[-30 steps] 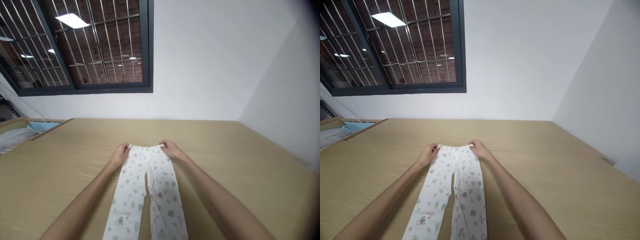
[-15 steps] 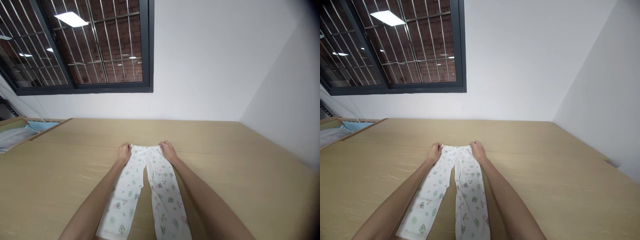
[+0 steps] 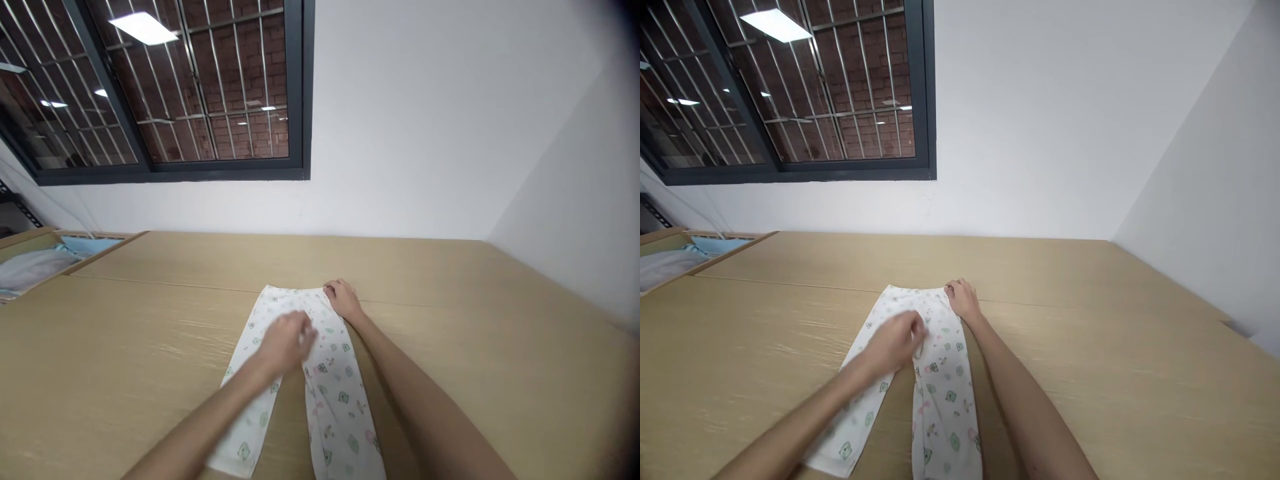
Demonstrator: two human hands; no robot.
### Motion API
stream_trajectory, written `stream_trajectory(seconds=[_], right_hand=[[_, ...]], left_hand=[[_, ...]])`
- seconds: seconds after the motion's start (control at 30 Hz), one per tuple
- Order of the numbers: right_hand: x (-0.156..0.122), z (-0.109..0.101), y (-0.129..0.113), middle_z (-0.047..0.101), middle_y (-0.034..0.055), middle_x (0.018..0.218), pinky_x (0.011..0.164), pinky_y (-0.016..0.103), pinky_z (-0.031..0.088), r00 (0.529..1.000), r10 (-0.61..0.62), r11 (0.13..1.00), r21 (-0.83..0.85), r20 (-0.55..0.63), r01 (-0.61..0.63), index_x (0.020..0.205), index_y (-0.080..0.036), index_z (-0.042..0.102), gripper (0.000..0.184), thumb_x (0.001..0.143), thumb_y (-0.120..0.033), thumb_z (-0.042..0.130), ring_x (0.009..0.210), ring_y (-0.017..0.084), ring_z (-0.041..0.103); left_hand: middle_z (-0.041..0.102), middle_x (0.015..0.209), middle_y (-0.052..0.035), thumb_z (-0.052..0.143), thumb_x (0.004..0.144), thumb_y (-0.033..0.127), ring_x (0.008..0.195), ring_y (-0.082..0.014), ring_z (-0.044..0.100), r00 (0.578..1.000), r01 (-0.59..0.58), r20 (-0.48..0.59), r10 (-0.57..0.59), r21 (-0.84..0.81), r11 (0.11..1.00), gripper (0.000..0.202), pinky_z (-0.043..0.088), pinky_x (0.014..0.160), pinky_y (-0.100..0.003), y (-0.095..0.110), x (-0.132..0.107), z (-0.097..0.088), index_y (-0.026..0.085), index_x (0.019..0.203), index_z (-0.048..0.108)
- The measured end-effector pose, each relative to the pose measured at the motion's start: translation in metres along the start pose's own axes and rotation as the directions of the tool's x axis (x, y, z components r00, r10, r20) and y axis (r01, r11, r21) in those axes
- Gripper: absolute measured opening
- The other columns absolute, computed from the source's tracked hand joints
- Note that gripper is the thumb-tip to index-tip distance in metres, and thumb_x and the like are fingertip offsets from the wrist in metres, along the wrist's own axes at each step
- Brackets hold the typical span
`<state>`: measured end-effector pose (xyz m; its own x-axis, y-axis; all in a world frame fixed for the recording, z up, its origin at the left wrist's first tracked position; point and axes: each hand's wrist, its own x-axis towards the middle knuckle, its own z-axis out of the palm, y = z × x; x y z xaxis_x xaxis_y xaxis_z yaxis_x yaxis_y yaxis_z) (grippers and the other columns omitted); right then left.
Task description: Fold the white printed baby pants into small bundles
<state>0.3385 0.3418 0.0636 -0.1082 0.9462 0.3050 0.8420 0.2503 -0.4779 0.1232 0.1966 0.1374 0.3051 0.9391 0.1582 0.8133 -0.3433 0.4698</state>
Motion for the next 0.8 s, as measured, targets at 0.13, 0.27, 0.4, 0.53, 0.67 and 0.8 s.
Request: stream_trajectory(seconds=[0.13, 0.27, 0.4, 0.53, 0.67, 0.8], right_hand=[[-0.002, -0.001, 0.0, 0.069, 0.0091, 0.105, 0.091, 0.031, 0.038, 1.0, 0.006, 1.0, 0.014, 0.0, -0.006, 0.105, -0.02, 0.073, 0.024, 0.101, -0.026, 0.051, 0.104, 0.022, 0.061], [-0.004, -0.001, -0.001, 0.069, 0.0103, 0.106, 0.094, 0.033, 0.037, 1.0, 0.02, 0.999, 0.041, -0.005, -0.02, 0.106, -0.019, 0.073, 0.023, 0.099, -0.027, 0.052, 0.106, 0.023, 0.06], [-0.004, -0.002, -0.001, 0.072, 0.0094, 0.102, 0.091, 0.033, 0.039, 0.999, 0.043, 0.992, 0.123, -0.013, -0.042, 0.1, -0.019, 0.072, 0.02, 0.096, -0.03, 0.056, 0.1, 0.022, 0.063], [-0.002, -0.002, 0.004, 0.074, 0.0062, 0.092, 0.082, 0.029, 0.044, 0.996, 0.093, 0.964, 0.251, -0.015, -0.087, 0.093, -0.019, 0.07, 0.018, 0.093, -0.033, 0.059, 0.087, 0.019, 0.066], [0.001, 0.002, 0.01, 0.073, 0.0036, 0.084, 0.075, 0.027, 0.047, 0.99, 0.139, 0.924, 0.362, -0.009, -0.126, 0.089, -0.02, 0.068, 0.011, 0.084, -0.029, 0.065, 0.077, 0.017, 0.066], [0.005, 0.001, 0.01, 0.071, 0.002, 0.077, 0.07, 0.027, 0.049, 0.982, 0.189, 0.858, 0.488, -0.009, -0.161, 0.088, -0.02, 0.067, 0.013, 0.077, -0.026, 0.068, 0.072, 0.017, 0.066]], left_hand=[[0.074, 0.09, -0.0078, 0.052, 0.091, 0.057, 0.085, -0.0287, 0.07, 0.934, -0.071, 0.344, 0.1, -0.096, 0.993, 0.035, 0.051, 0.071, -0.042, 0.054, -0.069, 0.033, 0.026, 0.089, 0.068], [0.075, 0.086, -0.0199, 0.054, 0.082, 0.071, 0.086, -0.042, 0.072, 0.841, -0.122, 0.524, 0.137, -0.063, 0.99, 0.056, 0.054, 0.074, -0.058, 0.074, -0.09, 0.074, 0.023, 0.102, 0.075], [0.073, 0.085, -0.0263, 0.057, 0.073, 0.078, 0.085, -0.0472, 0.071, 0.847, -0.115, 0.514, 0.138, -0.077, 0.99, 0.069, 0.054, 0.072, -0.066, 0.076, -0.087, 0.102, 0.022, 0.107, 0.077], [0.074, 0.089, -0.0256, 0.06, 0.077, 0.055, 0.082, -0.0449, 0.072, 0.858, -0.128, 0.495, 0.141, -0.061, 0.99, 0.057, 0.054, 0.069, -0.063, 0.072, -0.09, 0.12, 0.019, 0.119, 0.073], [0.075, 0.078, -0.0193, 0.061, 0.075, 0.033, 0.071, -0.0363, 0.072, 0.898, -0.21, 0.386, 0.212, -0.049, 0.977, 0.032, 0.056, 0.065, -0.05, 0.07, -0.094, 0.127, 0.017, 0.097, 0.079], [0.071, 0.063, -0.0126, 0.061, 0.076, 0.025, 0.058, -0.0266, 0.066, 0.935, -0.195, 0.293, 0.199, -0.042, 0.98, 0.017, 0.053, 0.059, -0.038, 0.072, -0.096, 0.103, 0.018, 0.071, 0.076]])
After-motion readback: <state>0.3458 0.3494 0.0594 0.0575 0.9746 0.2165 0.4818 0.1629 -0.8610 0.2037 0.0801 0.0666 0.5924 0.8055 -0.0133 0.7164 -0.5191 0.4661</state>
